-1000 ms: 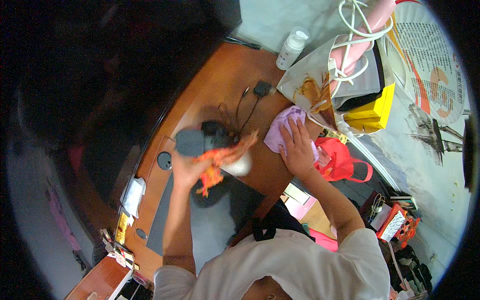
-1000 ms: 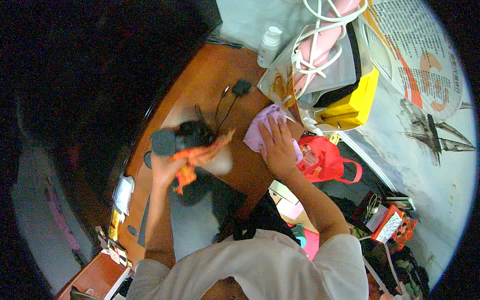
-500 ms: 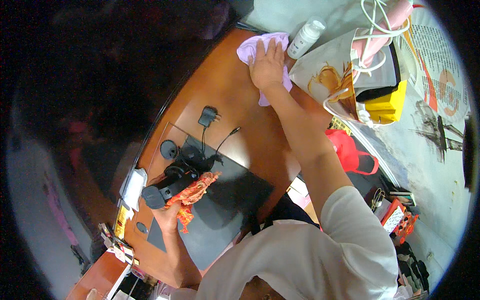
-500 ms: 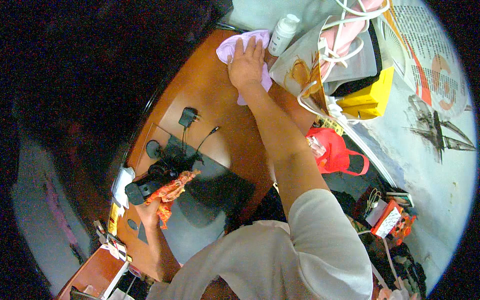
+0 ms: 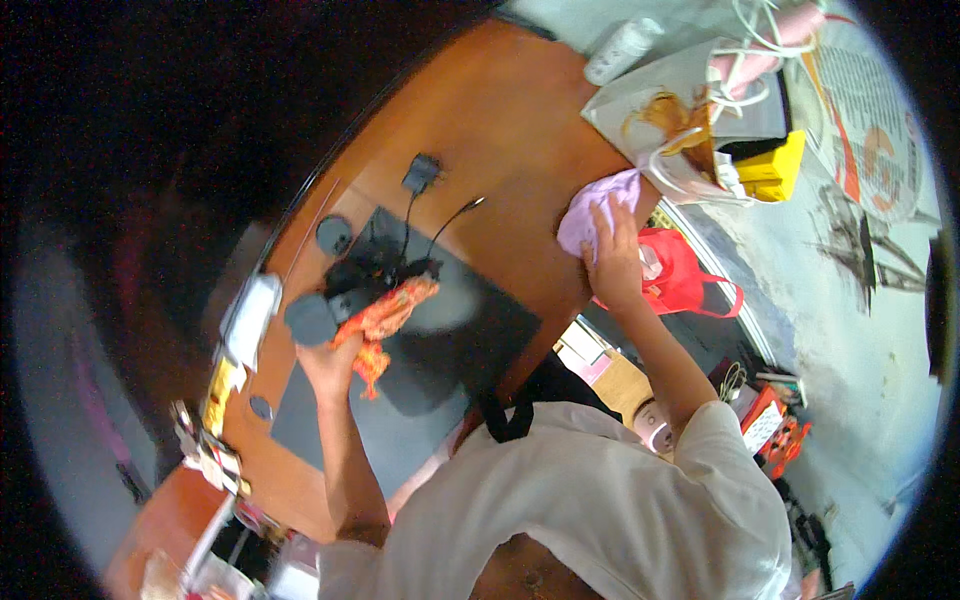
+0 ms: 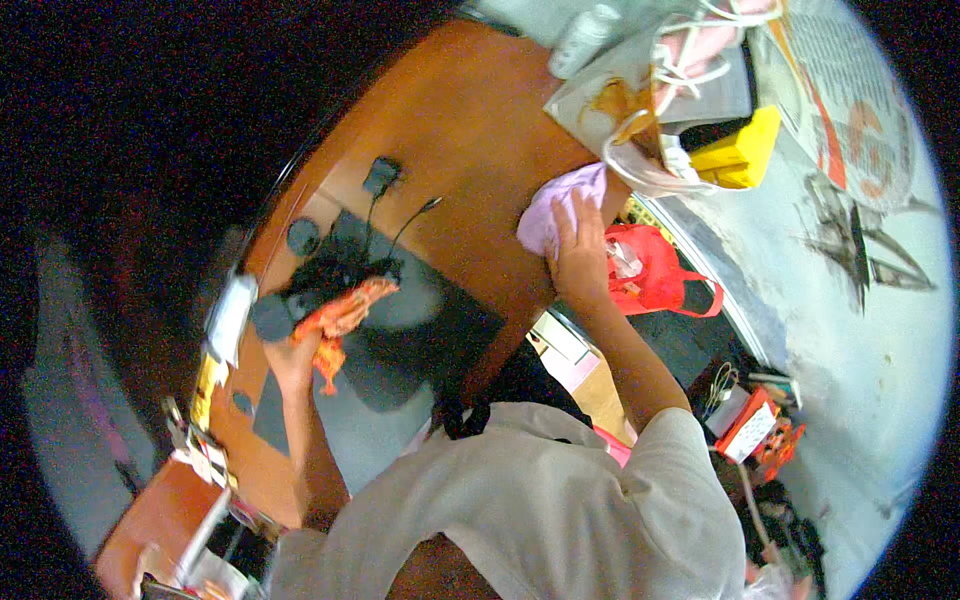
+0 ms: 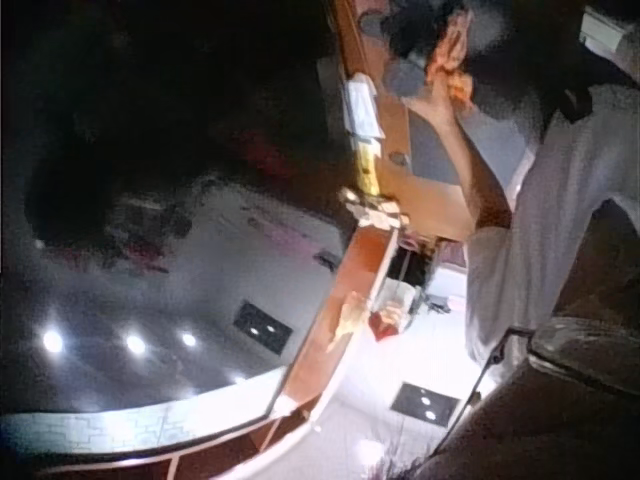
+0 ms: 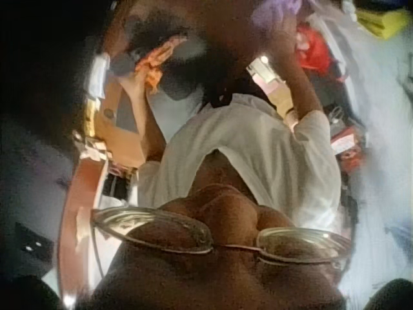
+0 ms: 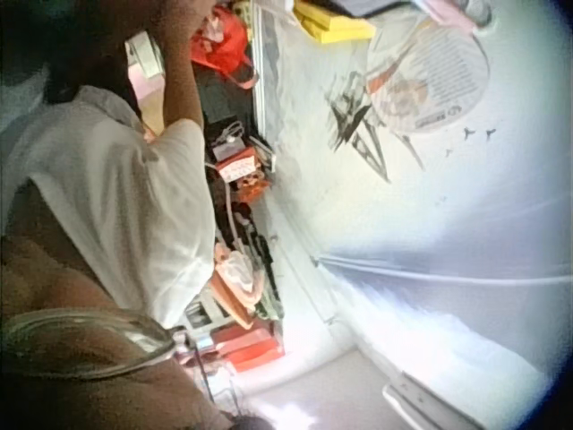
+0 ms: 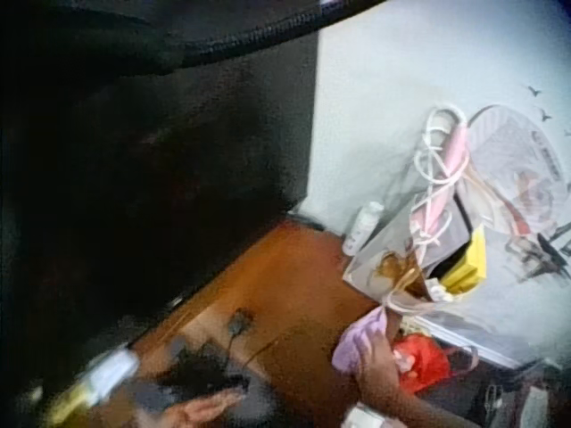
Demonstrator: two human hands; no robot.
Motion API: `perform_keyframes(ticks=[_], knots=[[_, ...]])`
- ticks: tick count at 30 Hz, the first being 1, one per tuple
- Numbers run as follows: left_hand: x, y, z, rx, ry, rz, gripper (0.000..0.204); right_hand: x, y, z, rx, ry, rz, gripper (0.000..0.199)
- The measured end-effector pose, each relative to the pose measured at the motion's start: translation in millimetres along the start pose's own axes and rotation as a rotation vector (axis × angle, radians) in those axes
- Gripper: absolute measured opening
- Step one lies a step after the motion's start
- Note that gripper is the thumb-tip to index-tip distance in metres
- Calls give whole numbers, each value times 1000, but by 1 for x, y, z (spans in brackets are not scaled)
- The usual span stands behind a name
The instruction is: The person wipes a large flat-screen TV with two cloths, then cleans a black camera lens with a cloth and a small tool. They plug the lens into a power strip and place it into a red bag.
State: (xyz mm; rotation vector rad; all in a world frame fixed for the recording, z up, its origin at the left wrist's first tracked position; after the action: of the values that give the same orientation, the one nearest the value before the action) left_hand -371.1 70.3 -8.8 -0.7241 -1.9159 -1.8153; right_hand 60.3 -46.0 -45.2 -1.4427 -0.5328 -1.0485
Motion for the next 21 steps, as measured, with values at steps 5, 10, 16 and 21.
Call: perform_keyframes(ticks=[5,10,16,21], knots=[[-5,-12,-14,181,-133,266,78,-24,-36,9,20,20,10,64],[23,4,-83,41,-63,264,96,-58,-76,-48,324,-148,57,55],[58,-30,-141,39,-100,666,101,-43,-93,-32,339,-205,282,50],[68,10,-123,-9,-113,593,109,-14,-169,25,312,-222,646,41]])
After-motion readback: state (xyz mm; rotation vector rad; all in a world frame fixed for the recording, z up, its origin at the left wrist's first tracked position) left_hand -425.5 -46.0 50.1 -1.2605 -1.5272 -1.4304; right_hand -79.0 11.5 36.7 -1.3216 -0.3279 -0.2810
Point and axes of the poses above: each hand's wrist, its own z-axis towards the middle knuckle, its own x-axis out of the back of the hand, y = z × x, the point moved 5 cm from there along z, towards the middle knuckle, and after that the axes turned 13 degrees about z, right-handed, at the moved point
